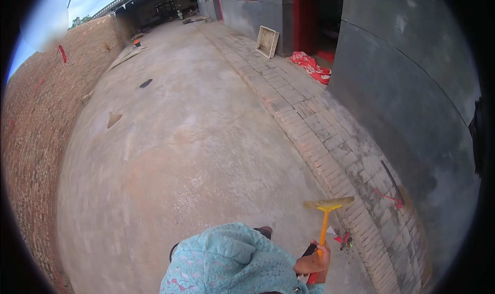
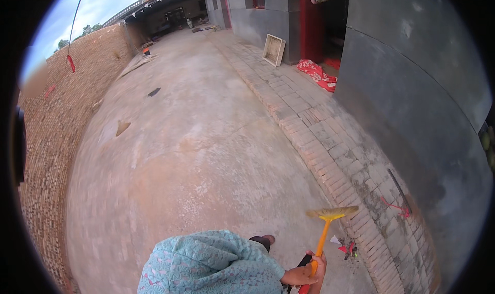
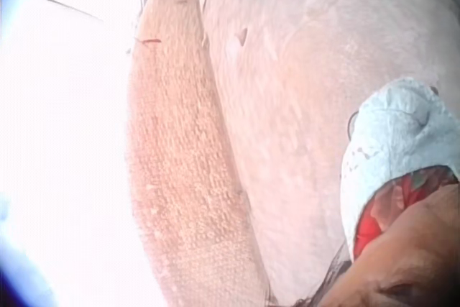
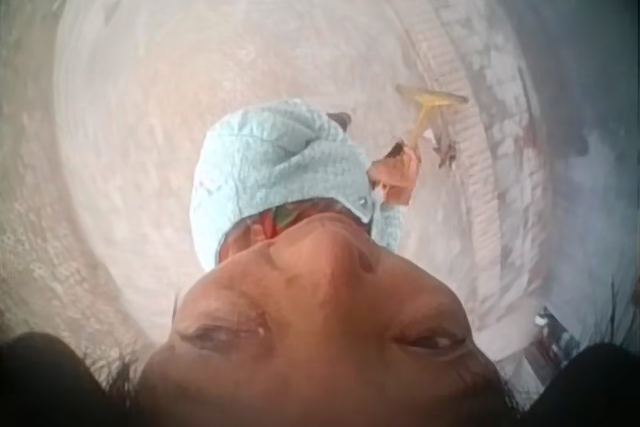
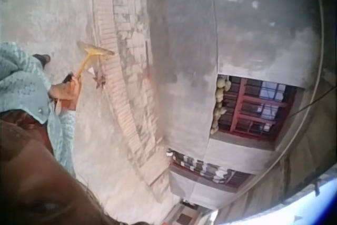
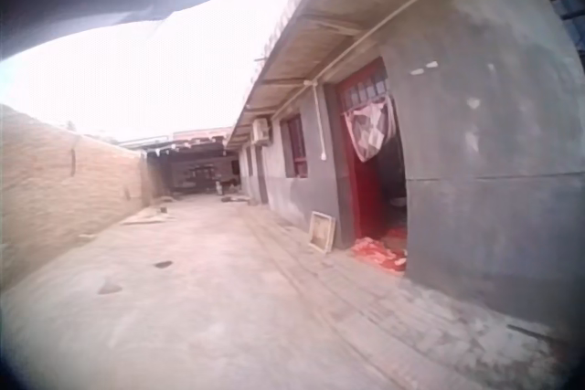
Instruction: The person sweeps a concrete floor using a yellow broom, moving debris toward a brick-lined edge. The person repeatedly sweeps the same area, gathering small pieces of trash into a pile.
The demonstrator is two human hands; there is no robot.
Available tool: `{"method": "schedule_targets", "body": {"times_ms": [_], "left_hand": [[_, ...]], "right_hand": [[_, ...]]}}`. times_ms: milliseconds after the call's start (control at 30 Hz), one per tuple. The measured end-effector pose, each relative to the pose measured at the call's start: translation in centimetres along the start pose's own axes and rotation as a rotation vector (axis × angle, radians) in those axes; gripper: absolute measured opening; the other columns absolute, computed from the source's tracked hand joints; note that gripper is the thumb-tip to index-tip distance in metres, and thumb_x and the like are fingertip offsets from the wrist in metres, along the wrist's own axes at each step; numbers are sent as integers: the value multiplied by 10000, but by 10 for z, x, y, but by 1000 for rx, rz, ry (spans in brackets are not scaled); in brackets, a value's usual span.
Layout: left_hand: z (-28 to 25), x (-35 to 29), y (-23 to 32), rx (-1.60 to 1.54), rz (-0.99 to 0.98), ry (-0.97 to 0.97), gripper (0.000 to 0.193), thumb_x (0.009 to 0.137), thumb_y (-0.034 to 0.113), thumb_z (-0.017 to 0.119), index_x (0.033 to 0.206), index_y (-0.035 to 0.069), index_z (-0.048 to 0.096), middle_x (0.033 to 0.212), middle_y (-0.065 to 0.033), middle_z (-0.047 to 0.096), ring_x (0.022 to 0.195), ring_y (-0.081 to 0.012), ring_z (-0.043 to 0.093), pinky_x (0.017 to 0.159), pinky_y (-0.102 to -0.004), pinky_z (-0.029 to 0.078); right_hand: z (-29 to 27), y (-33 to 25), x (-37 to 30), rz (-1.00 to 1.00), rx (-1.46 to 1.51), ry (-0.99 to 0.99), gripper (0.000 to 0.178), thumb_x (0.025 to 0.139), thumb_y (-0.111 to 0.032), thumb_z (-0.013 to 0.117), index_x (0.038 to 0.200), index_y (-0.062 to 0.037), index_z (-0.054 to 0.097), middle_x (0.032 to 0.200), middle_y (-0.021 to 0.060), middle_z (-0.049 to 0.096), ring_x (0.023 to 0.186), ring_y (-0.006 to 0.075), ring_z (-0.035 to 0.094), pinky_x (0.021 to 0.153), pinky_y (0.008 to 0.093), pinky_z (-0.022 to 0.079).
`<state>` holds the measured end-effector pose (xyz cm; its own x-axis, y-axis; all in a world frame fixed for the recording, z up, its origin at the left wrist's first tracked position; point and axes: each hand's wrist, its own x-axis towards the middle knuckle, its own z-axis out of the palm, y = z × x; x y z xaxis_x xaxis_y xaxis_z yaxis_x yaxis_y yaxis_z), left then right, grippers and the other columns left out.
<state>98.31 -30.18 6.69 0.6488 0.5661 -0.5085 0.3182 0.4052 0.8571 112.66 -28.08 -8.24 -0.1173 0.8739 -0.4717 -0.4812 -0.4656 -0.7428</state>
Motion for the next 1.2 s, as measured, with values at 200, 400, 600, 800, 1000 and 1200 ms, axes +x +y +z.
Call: {"method": "schedule_targets", "body": {"times_ms": [200,400,600,800,1000,1200], "left_hand": [[-10,28,-41,32,181,-438,390,780,337,503,876,-37,452,639,-125,528,365,-177,500,302,-287,394],[-41,39,-46,251,212,-466,323,760,259,571,925,-1,475,622,-90,530,432,-149,528,387,-270,412],[-68,54,-83,454,82,-247,294,764,212,572,958,12,479,595,-72,540,482,-123,507,474,-258,408],[-54,65,-117,606,69,-326,277,763,195,566,958,12,494,603,-72,558,495,-131,540,453,-262,418],[-25,77,-99,694,89,-423,263,768,180,554,965,15,498,627,-61,551,474,-114,523,419,-248,413],[0,81,-79,599,-127,-444,256,787,178,536,992,29,502,690,-51,551,480,-97,518,405,-231,428]], "right_hand": [[1,-23,-54,21,212,87,413,671,-46,456,1082,-15,422,840,113,546,694,142,539,536,199,442],[-33,18,-130,189,386,93,687,653,37,465,1279,-173,274,828,131,502,609,146,509,418,203,394],[-50,113,-206,273,604,220,695,734,26,520,1312,-147,175,722,90,494,497,114,453,417,219,387],[-70,195,-277,271,754,475,747,706,96,514,1318,-98,134,636,63,450,477,119,439,406,235,371],[-73,184,-334,75,771,867,786,673,111,525,1331,-71,135,610,63,455,441,124,441,395,243,378],[-82,158,-345,-118,720,1029,861,663,99,501,1348,-137,35,626,33,419,452,119,420,390,240,372]]}}
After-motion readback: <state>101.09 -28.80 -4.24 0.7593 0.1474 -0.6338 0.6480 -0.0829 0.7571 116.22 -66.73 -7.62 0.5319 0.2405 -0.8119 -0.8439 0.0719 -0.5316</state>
